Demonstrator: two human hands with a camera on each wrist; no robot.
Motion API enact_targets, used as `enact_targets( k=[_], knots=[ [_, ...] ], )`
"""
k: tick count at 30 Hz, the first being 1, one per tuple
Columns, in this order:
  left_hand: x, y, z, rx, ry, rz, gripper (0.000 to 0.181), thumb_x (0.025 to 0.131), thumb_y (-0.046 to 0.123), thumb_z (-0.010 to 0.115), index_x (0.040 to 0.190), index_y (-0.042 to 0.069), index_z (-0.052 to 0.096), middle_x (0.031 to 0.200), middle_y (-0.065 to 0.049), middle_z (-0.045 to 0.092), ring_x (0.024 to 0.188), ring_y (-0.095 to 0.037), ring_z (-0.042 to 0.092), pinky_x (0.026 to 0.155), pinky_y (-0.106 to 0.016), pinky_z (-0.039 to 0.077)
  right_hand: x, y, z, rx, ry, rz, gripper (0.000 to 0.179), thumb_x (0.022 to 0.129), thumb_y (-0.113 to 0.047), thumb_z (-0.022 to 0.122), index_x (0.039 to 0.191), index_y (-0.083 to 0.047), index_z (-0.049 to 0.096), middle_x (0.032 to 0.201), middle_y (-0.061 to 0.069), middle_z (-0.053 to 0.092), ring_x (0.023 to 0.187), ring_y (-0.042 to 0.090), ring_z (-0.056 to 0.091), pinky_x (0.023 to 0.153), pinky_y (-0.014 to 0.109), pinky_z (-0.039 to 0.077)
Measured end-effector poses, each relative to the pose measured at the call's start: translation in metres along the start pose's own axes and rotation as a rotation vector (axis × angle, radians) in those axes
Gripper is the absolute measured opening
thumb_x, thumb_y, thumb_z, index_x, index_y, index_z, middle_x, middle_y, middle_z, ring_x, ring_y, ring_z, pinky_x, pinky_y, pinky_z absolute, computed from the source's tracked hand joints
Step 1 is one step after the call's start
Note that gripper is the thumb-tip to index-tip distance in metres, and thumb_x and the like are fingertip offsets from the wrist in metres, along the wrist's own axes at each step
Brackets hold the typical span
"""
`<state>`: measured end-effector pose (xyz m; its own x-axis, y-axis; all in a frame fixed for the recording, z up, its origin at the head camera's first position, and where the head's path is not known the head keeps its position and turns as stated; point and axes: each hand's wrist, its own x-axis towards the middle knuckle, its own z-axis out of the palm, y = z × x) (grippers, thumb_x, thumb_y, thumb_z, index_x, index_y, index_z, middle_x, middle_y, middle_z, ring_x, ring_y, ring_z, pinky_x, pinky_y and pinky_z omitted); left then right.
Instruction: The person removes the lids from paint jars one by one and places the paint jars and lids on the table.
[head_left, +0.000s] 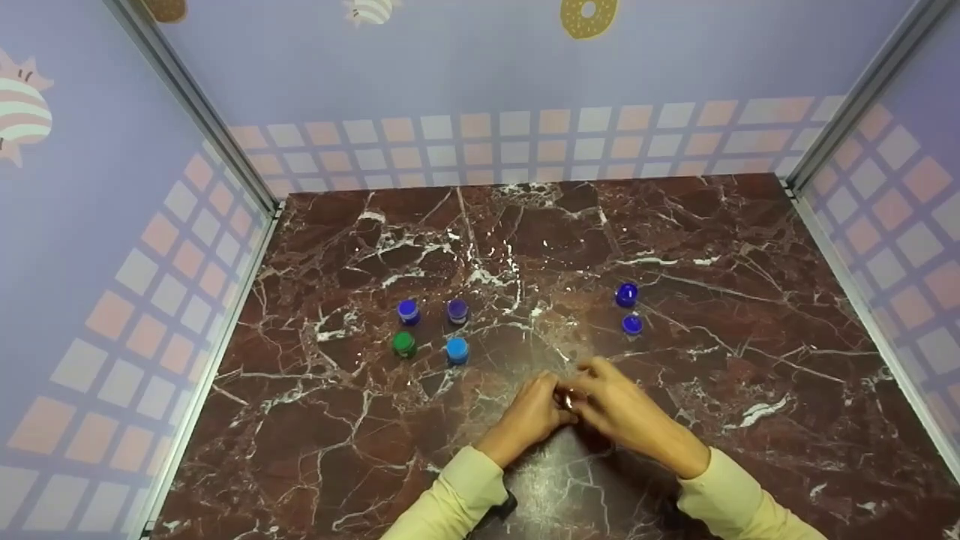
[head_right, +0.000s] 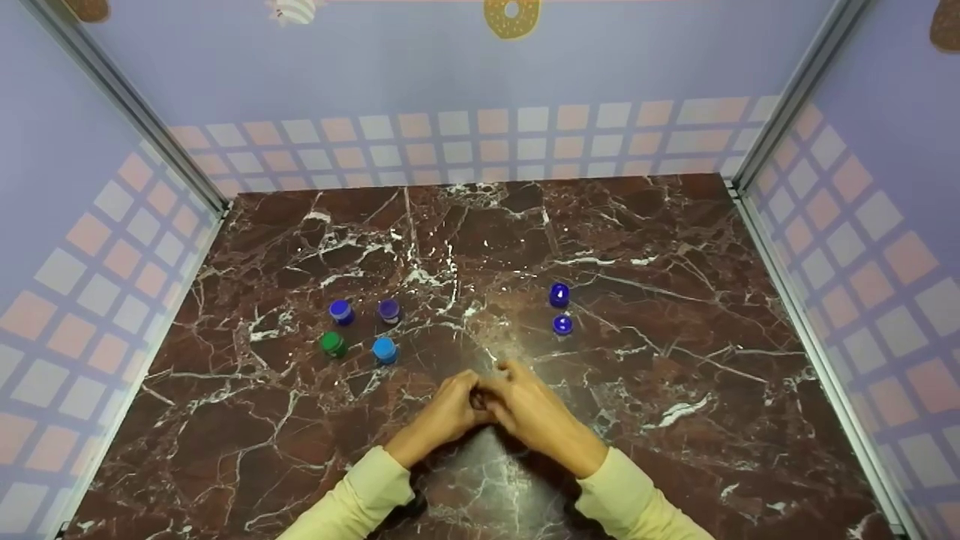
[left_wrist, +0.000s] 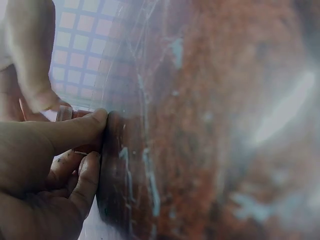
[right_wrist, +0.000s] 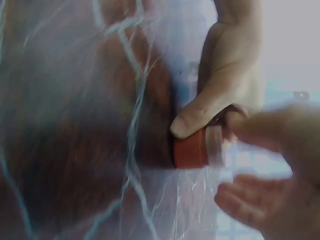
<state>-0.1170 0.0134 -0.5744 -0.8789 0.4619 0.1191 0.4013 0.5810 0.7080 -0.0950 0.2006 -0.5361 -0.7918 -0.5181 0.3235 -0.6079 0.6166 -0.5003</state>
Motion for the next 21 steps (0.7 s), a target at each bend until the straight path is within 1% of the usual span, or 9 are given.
enact_targets(
  k=[3,5,7,9,12,14,17,21],
  knots=[
    [0.000,-0.001,0.000,-0.031,0.002,-0.003,0.033,0.069,0.013,0.094,0.089,0.007,0.068,0.085,0.000,0.065,0.080,-0.010,0.059,0.076,-0.024,0.050,0.005,-0.005,-0.002,0.050,0.132,0.210,0.020,0.089,-0.002,0.076,0.109,0.003,0.073,0.104,0.014,0.065,0.087,0.024,0.066,0.075,0.039,0.058],
    [0.000,-0.001,0.000,-0.027,0.006,-0.004,0.034,0.069,0.013,0.095,0.089,0.007,0.068,0.085,0.000,0.065,0.081,-0.010,0.059,0.077,-0.024,0.049,0.008,-0.009,-0.002,0.059,0.189,0.327,0.015,0.092,-0.005,0.075,0.104,0.004,0.072,0.095,0.011,0.063,0.079,0.023,0.062,0.072,0.041,0.056],
    [0.000,-0.001,0.000,-0.019,0.010,-0.001,0.034,0.069,0.013,0.095,0.089,0.007,0.068,0.085,0.000,0.065,0.081,-0.010,0.059,0.077,-0.025,0.049,0.011,-0.013,-0.002,0.038,0.191,0.411,0.018,0.093,-0.009,0.075,0.103,0.005,0.069,0.092,0.012,0.061,0.075,0.024,0.059,0.069,0.043,0.054],
    [0.000,-0.002,0.001,-0.008,0.009,0.001,0.034,0.069,0.014,0.095,0.090,0.008,0.069,0.086,0.001,0.065,0.081,-0.010,0.059,0.077,-0.026,0.049,0.012,-0.016,0.000,0.000,0.148,0.458,0.023,0.093,-0.012,0.075,0.104,0.006,0.066,0.093,0.014,0.058,0.073,0.026,0.058,0.067,0.044,0.054],
    [-0.001,-0.002,0.002,0.006,0.011,0.005,0.034,0.069,0.015,0.095,0.089,0.007,0.069,0.085,0.000,0.066,0.081,-0.012,0.059,0.076,-0.027,0.050,0.013,-0.023,0.005,-0.058,0.084,0.479,0.029,0.092,-0.015,0.077,0.102,0.007,0.061,0.092,0.016,0.056,0.068,0.029,0.059,0.060,0.043,0.055],
    [-0.001,-0.002,0.002,0.023,0.014,0.016,0.033,0.070,0.015,0.093,0.089,0.007,0.068,0.086,-0.001,0.066,0.081,-0.014,0.060,0.077,-0.028,0.050,0.013,-0.027,0.009,-0.103,0.067,0.462,0.030,0.091,-0.016,0.079,0.097,0.005,0.059,0.087,0.015,0.056,0.065,0.031,0.060,0.056,0.043,0.054],
    [-0.001,-0.002,0.003,0.044,0.027,0.044,0.026,0.074,0.009,0.088,0.091,0.005,0.068,0.088,-0.004,0.067,0.083,-0.019,0.063,0.078,-0.030,0.053,0.012,-0.032,0.017,-0.180,0.071,0.422,0.033,0.088,-0.017,0.082,0.090,0.002,0.055,0.081,0.015,0.055,0.063,0.035,0.062,0.053,0.046,0.054],
    [-0.002,-0.003,0.003,0.054,0.037,0.071,0.020,0.078,0.002,0.080,0.094,0.002,0.069,0.091,-0.007,0.067,0.087,-0.023,0.066,0.080,-0.032,0.054,0.011,-0.039,0.027,-0.303,0.103,0.385,0.037,0.086,-0.018,0.083,0.086,0.002,0.051,0.078,0.016,0.053,0.063,0.041,0.063,0.053,0.050,0.054]
  ],
)
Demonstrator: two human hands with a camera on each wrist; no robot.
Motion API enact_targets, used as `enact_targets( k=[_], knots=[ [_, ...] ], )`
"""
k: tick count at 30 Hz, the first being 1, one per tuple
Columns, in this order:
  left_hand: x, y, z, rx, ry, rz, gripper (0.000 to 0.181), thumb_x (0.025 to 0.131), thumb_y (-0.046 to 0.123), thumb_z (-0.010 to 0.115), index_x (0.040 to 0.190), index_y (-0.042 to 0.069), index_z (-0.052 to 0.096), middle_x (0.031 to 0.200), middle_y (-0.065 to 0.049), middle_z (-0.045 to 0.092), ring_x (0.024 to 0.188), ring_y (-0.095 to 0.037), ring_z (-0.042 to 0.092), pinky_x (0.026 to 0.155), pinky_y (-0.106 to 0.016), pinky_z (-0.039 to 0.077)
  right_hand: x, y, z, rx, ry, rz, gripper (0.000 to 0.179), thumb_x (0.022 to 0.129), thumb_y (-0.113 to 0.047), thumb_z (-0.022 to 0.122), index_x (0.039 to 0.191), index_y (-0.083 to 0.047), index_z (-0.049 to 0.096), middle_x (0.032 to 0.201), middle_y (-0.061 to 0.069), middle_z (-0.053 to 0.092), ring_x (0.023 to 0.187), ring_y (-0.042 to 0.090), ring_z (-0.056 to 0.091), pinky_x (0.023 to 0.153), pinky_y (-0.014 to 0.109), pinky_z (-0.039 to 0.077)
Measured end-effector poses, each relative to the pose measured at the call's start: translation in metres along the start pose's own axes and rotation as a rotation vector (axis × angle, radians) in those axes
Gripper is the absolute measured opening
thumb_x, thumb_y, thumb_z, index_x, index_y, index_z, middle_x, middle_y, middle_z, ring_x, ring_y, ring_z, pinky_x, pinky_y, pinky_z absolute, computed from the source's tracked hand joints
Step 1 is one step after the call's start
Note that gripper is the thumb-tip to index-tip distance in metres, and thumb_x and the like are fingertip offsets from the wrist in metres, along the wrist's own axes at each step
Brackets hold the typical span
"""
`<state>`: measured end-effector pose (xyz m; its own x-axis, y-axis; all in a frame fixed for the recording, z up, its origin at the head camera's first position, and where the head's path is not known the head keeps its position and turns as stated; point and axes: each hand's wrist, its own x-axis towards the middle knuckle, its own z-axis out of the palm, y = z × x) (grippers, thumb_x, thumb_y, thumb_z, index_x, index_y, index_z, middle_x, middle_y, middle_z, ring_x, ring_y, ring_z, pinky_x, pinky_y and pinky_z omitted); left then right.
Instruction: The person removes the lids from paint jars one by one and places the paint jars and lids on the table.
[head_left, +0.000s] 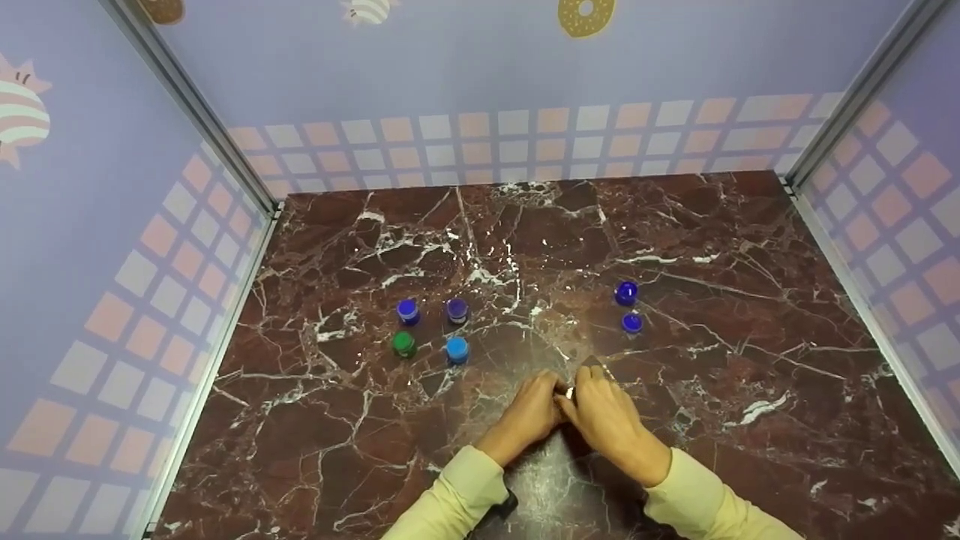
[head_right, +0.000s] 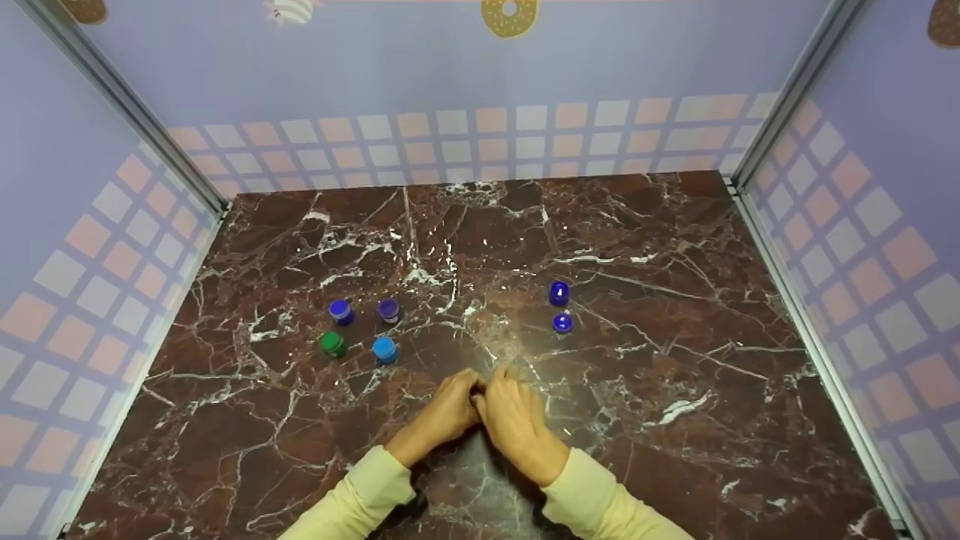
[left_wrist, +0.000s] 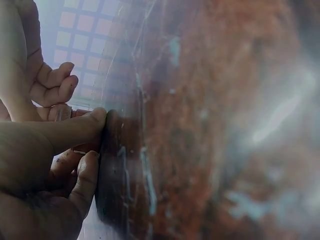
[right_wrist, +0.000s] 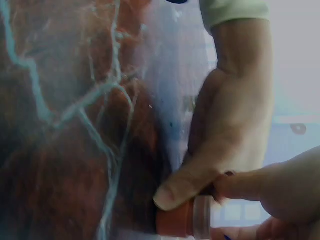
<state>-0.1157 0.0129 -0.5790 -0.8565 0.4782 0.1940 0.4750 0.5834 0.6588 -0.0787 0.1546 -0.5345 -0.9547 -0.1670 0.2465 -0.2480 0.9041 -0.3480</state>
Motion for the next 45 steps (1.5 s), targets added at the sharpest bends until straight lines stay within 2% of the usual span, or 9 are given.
enact_targets(
  k=[5,10,19,26,31,37,45],
  knots=[
    [0.000,0.001,0.000,-0.005,0.002,-0.003,0.021,0.076,0.004,0.081,0.093,0.003,0.069,0.090,-0.006,0.067,0.086,-0.021,0.065,0.079,-0.031,0.054,-0.002,-0.005,0.006,-0.092,0.055,-0.015,0.038,0.086,-0.018,0.082,0.085,0.001,0.050,0.077,0.015,0.052,0.059,0.040,0.062,0.048,0.050,0.052],
    [0.000,0.003,-0.002,-0.025,-0.016,-0.015,0.024,0.076,0.004,0.083,0.096,0.002,0.069,0.092,-0.006,0.068,0.086,-0.020,0.065,0.080,-0.029,0.053,-0.002,-0.003,0.006,-0.099,0.027,-0.051,0.034,0.084,-0.011,0.082,0.085,0.001,0.050,0.078,0.014,0.051,0.057,0.036,0.060,0.046,0.047,0.052],
    [-0.001,0.001,-0.002,-0.011,-0.009,0.013,0.025,0.074,-0.003,0.082,0.095,0.002,0.068,0.089,-0.006,0.066,0.082,-0.017,0.063,0.077,-0.025,0.052,0.004,0.007,-0.002,-0.010,-0.043,-0.189,0.031,0.081,-0.003,0.083,0.086,-0.002,0.052,0.083,0.011,0.051,0.065,0.034,0.061,0.053,0.046,0.053],
    [0.001,0.002,-0.003,-0.017,-0.030,-0.038,0.033,0.071,0.014,0.092,0.090,0.005,0.066,0.084,-0.002,0.062,0.078,-0.014,0.057,0.074,-0.027,0.050,0.009,0.019,-0.007,0.057,-0.109,-0.349,0.027,0.073,0.003,0.084,0.086,-0.003,0.061,0.084,0.005,0.052,0.076,0.028,0.057,0.066,0.043,0.053],
    [0.002,0.002,-0.004,-0.021,-0.034,-0.058,0.035,0.071,0.015,0.093,0.088,0.006,0.064,0.083,-0.001,0.060,0.075,-0.013,0.055,0.071,-0.029,0.050,0.012,0.025,-0.008,0.112,-0.150,-0.442,0.029,0.069,0.006,0.083,0.089,-0.004,0.065,0.088,0.004,0.057,0.081,0.025,0.055,0.072,0.040,0.052],
    [0.002,0.002,-0.003,-0.038,-0.036,-0.051,0.036,0.069,0.014,0.094,0.087,0.007,0.064,0.082,0.000,0.060,0.076,-0.014,0.056,0.071,-0.028,0.049,0.015,0.034,-0.012,0.176,-0.190,-0.526,0.029,0.072,0.011,0.078,0.094,-0.004,0.068,0.097,0.006,0.064,0.090,0.023,0.059,0.081,0.039,0.054],
    [0.004,0.000,-0.003,-0.032,-0.045,-0.027,0.035,0.068,0.016,0.094,0.089,0.009,0.067,0.083,0.001,0.062,0.077,-0.013,0.057,0.072,-0.028,0.049,0.019,0.045,-0.010,0.241,-0.207,-0.599,0.032,0.072,0.011,0.077,0.098,-0.005,0.068,0.101,0.005,0.064,0.093,0.020,0.059,0.082,0.037,0.054]
  ],
)
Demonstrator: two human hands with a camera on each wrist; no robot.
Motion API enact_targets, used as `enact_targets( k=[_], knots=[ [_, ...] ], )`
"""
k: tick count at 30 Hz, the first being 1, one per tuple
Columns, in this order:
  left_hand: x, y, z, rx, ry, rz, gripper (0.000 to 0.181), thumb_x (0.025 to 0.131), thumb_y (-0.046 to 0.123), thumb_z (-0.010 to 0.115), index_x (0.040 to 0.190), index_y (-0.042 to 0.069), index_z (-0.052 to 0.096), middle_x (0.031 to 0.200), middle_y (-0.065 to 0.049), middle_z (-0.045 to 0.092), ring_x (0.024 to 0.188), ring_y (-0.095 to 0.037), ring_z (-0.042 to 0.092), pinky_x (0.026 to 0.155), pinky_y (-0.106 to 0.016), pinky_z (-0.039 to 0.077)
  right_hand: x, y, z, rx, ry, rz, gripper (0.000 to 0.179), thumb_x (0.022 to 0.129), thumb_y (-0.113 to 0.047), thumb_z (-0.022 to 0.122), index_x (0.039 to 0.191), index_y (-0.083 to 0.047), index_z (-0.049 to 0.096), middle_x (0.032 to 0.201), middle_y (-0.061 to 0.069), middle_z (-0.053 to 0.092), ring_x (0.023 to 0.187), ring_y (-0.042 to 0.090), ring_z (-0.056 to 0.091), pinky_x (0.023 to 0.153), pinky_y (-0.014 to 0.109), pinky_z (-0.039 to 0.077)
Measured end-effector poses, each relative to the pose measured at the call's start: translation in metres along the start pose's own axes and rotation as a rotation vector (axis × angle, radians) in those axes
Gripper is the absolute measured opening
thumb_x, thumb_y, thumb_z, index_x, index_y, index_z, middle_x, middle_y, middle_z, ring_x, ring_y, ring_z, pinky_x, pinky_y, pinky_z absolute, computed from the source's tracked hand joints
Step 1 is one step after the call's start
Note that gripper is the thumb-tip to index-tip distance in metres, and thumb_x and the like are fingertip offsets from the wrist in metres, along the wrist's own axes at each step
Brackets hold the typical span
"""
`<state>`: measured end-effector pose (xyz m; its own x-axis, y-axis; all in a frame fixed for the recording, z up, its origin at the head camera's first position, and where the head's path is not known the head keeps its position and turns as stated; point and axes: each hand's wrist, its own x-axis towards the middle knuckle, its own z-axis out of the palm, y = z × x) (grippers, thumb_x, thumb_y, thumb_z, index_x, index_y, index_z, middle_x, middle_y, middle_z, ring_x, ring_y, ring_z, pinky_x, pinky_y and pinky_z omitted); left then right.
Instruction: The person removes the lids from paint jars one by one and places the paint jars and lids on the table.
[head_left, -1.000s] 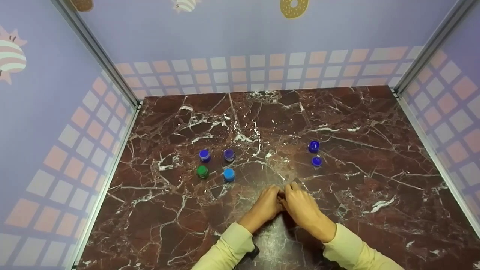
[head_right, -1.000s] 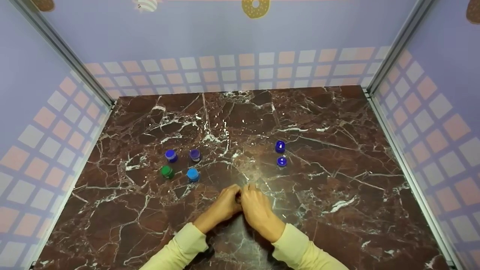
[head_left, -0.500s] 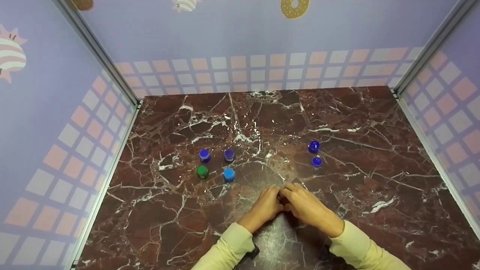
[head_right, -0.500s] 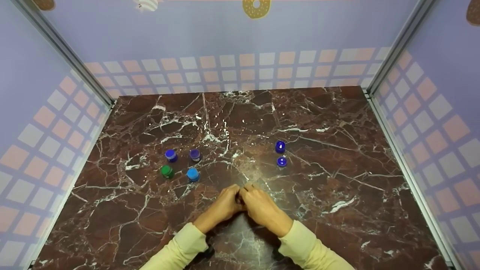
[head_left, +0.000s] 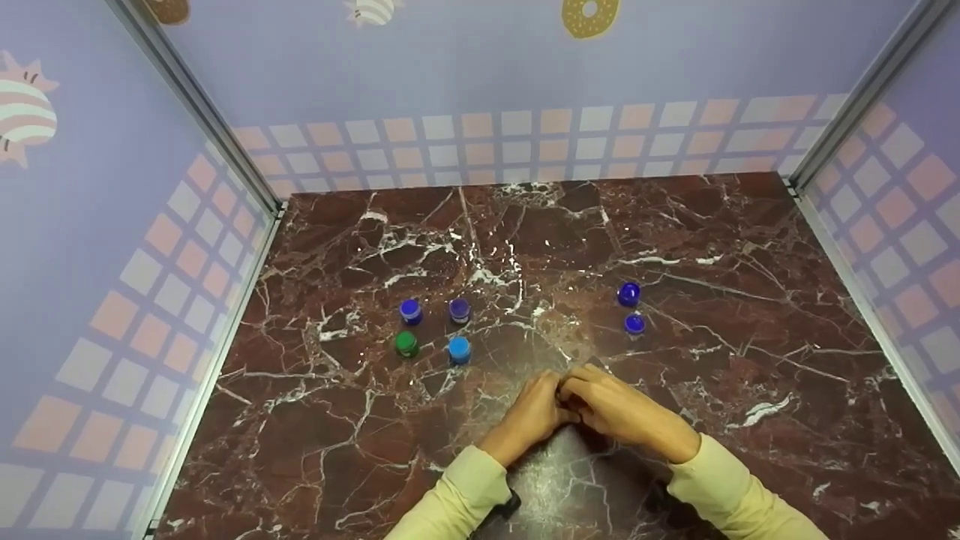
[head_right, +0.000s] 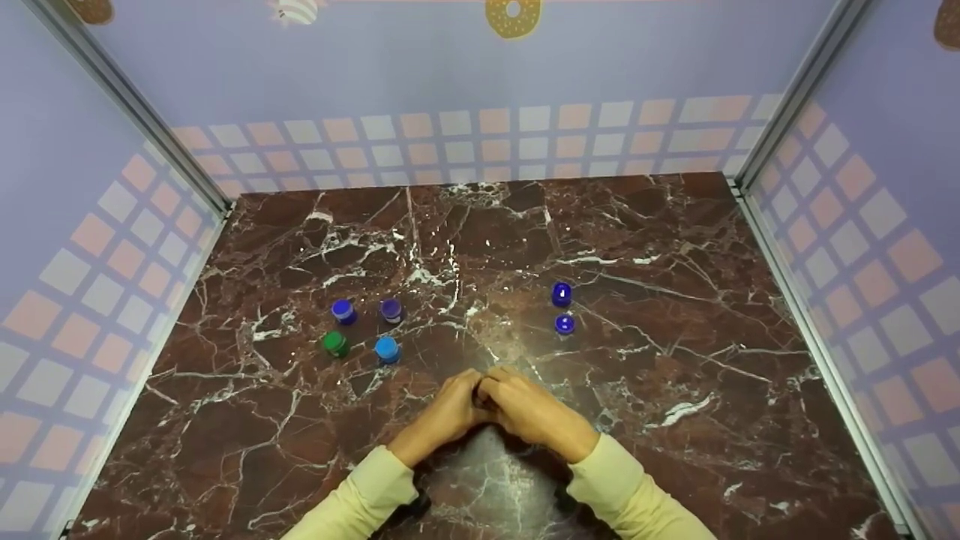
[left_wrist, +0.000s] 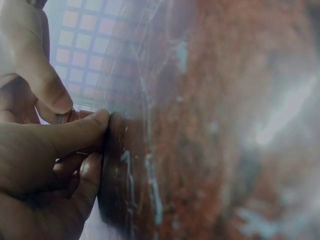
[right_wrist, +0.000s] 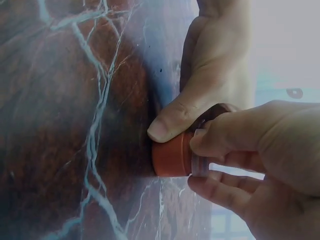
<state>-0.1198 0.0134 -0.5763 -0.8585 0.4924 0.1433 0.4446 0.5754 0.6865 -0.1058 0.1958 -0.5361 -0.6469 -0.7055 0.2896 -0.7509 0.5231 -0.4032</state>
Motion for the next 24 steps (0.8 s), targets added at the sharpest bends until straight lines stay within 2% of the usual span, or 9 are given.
enact_targets(
  k=[11,20,24],
  knots=[
    [0.0001,0.0009,0.0001,-0.003,0.007,0.006,0.034,0.068,0.016,0.094,0.087,0.010,0.066,0.083,0.001,0.063,0.078,-0.014,0.058,0.072,-0.027,0.049,0.0026,0.0015,-0.0013,-0.008,-0.045,-0.023,0.031,0.069,0.014,0.071,0.091,-0.007,0.067,0.094,0.002,0.062,0.089,0.018,0.059,0.080,0.034,0.054],
    [-0.0009,0.0006,0.0004,-0.001,0.010,-0.008,0.034,0.069,0.015,0.094,0.083,0.011,0.064,0.082,0.002,0.062,0.076,-0.013,0.057,0.070,-0.026,0.048,0.0027,0.0024,-0.0043,-0.013,-0.091,-0.029,0.029,0.073,0.014,0.069,0.091,-0.009,0.069,0.093,0.001,0.062,0.089,0.017,0.060,0.081,0.032,0.055],
    [-0.0022,0.0015,-0.0002,0.012,0.011,-0.018,0.035,0.071,0.017,0.094,0.084,0.010,0.062,0.083,0.001,0.060,0.078,-0.015,0.058,0.073,-0.028,0.049,0.0011,0.0047,-0.0034,-0.019,-0.064,-0.073,0.030,0.072,0.013,0.071,0.092,-0.008,0.072,0.094,0.001,0.063,0.089,0.018,0.059,0.080,0.032,0.054]
  ],
)
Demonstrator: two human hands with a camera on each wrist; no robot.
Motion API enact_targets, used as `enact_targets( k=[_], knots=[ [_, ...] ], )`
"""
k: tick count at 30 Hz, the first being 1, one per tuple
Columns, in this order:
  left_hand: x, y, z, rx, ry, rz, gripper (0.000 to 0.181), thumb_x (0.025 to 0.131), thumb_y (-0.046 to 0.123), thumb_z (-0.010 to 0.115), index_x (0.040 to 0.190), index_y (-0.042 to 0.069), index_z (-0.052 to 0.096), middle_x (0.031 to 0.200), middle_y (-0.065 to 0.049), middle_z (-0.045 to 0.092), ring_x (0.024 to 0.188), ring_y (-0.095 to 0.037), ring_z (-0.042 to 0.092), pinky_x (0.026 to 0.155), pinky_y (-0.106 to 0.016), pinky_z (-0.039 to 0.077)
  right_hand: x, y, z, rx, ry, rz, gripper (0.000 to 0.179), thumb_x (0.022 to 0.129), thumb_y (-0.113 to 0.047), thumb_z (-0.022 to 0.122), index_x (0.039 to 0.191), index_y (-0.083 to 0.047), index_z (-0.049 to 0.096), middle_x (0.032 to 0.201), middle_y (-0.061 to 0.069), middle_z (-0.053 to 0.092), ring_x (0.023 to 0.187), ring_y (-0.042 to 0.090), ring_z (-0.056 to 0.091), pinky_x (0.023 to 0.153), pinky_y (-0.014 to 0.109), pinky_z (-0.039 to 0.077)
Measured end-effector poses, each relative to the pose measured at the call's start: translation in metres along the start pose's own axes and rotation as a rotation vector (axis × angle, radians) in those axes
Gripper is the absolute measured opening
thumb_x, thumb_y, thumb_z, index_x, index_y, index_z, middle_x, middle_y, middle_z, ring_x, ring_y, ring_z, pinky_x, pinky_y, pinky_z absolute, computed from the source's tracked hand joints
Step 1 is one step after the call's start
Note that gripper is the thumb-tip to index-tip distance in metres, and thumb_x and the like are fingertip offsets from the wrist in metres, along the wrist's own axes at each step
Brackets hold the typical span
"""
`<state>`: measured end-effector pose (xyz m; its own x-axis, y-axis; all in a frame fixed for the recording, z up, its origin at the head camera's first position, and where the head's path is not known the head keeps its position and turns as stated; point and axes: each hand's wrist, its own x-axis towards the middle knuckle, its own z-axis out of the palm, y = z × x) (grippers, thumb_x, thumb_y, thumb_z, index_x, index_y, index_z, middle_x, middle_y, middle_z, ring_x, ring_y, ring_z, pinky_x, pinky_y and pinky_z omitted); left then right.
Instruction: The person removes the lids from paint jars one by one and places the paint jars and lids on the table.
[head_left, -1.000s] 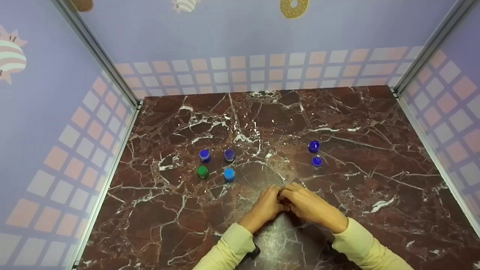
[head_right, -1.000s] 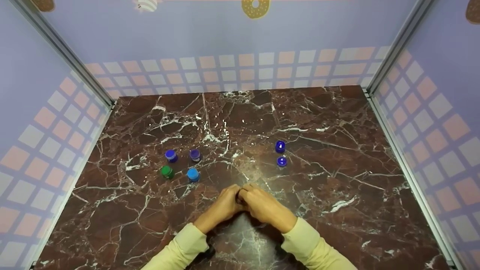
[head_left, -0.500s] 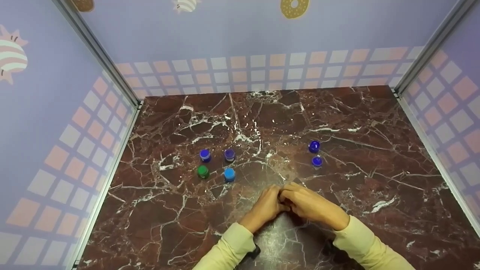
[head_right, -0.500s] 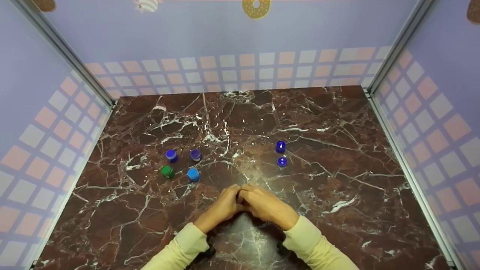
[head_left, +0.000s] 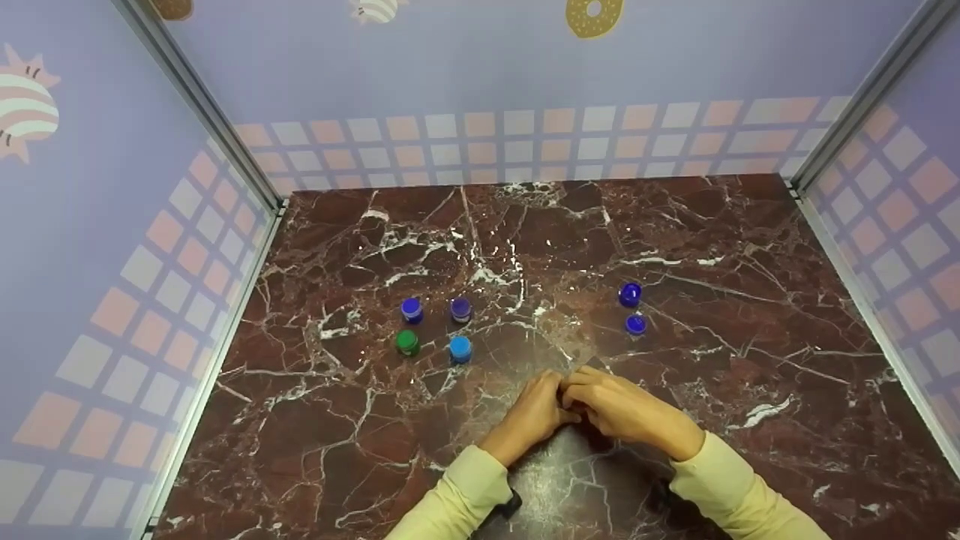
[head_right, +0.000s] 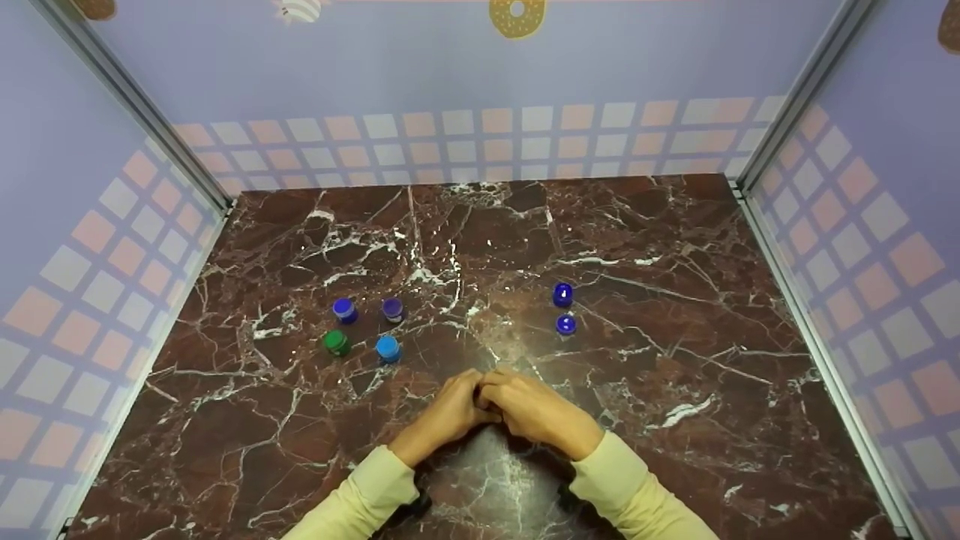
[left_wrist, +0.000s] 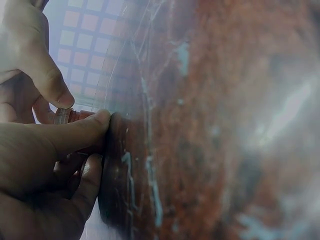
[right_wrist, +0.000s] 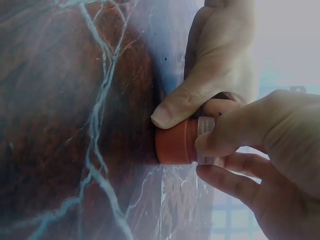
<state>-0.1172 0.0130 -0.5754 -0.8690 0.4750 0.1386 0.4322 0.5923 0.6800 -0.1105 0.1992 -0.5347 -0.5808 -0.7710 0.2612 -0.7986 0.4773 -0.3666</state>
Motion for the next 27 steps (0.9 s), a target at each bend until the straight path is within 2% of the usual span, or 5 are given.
enact_targets(
  k=[3,7,16,21,27],
  knots=[
    [-0.001,0.000,0.000,-0.001,-0.008,-0.006,0.036,0.071,0.017,0.093,0.088,0.008,0.062,0.085,-0.001,0.061,0.080,-0.017,0.059,0.075,-0.029,0.050,-0.002,0.003,0.002,0.025,0.032,-0.016,0.028,0.073,0.009,0.073,0.095,-0.008,0.074,0.101,0.002,0.066,0.095,0.019,0.059,0.084,0.034,0.054],
    [-0.001,0.000,0.000,-0.006,-0.019,-0.014,0.037,0.073,0.017,0.093,0.095,0.006,0.066,0.089,-0.003,0.064,0.083,-0.018,0.062,0.077,-0.030,0.052,-0.004,0.002,0.003,0.087,0.060,0.054,0.025,0.078,0.002,0.075,0.101,-0.008,0.075,0.116,0.004,0.068,0.108,0.022,0.060,0.094,0.041,0.053],
    [-0.001,0.001,-0.001,-0.069,0.005,-0.022,0.032,0.069,0.012,0.094,0.090,0.006,0.070,0.087,-0.001,0.066,0.082,-0.012,0.060,0.078,-0.025,0.050,0.007,-0.018,0.004,0.099,0.374,0.556,0.013,0.088,-0.001,0.075,0.100,0.003,0.071,0.093,0.014,0.065,0.076,0.030,0.066,0.067,0.042,0.058],
    [-0.001,0.000,0.000,-0.061,0.012,-0.011,0.033,0.070,0.013,0.094,0.090,0.006,0.068,0.087,-0.003,0.066,0.082,-0.014,0.062,0.078,-0.026,0.052,0.012,-0.031,0.007,-0.016,0.347,0.671,0.022,0.089,-0.010,0.078,0.099,0.005,0.064,0.092,0.019,0.063,0.072,0.039,0.066,0.062,0.048,0.057],
    [-0.002,0.000,0.002,0.000,0.022,0.019,0.027,0.075,0.010,0.088,0.090,0.005,0.066,0.087,-0.004,0.065,0.082,-0.018,0.063,0.077,-0.029,0.053,0.014,-0.041,0.015,-0.103,0.281,0.653,0.028,0.087,-0.015,0.082,0.090,0.003,0.061,0.084,0.017,0.060,0.068,0.041,0.065,0.057,0.051,0.055]
  ],
)
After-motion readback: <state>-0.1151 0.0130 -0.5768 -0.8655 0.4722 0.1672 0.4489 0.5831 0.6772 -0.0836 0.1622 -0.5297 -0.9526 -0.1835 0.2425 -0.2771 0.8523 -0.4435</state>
